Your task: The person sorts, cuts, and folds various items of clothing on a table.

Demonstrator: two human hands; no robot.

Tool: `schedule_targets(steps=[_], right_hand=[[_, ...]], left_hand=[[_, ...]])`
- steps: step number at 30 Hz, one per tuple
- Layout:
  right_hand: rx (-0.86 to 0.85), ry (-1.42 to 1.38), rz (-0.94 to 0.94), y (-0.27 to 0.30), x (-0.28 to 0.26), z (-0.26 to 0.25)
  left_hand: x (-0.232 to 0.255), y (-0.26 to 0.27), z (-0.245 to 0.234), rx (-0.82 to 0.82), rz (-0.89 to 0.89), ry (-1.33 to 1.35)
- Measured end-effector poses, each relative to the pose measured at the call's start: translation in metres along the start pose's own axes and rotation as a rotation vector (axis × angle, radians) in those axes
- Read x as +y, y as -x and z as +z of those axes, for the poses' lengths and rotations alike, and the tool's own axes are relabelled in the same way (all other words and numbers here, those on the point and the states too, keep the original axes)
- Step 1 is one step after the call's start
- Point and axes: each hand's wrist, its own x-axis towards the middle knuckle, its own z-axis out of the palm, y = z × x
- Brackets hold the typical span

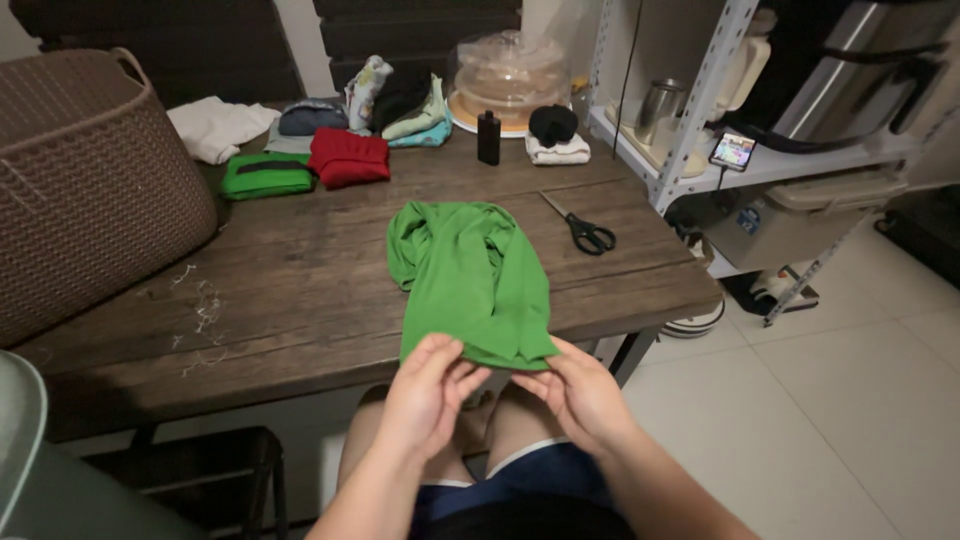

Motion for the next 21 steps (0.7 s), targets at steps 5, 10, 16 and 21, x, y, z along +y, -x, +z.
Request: schedule_targets(steps=[5, 10, 16, 21], right_hand=[[0.090, -0.042, -0.132, -0.009, 0.012, -0.019], [0.155, -0.117, -0.116, -0.013, 0.012, -0.023], [0.079, -0.101, -0.055, -0.014, 0.015, -0.022], [0.106, -0.138, 0.009, -0.010, 0.013, -0.015]], left_hand=[[-0.013, -0.009, 0.001, -0.078, -0.116, 0.250], [-0.027, -0.021, -0.002, -0.110, -0.016, -0.090], [-0.017, -0.017, 0.010, -0.132, -0.168, -0.077], [-0.010, -0.015, 0.017, -0.101, -0.142, 0.016]])
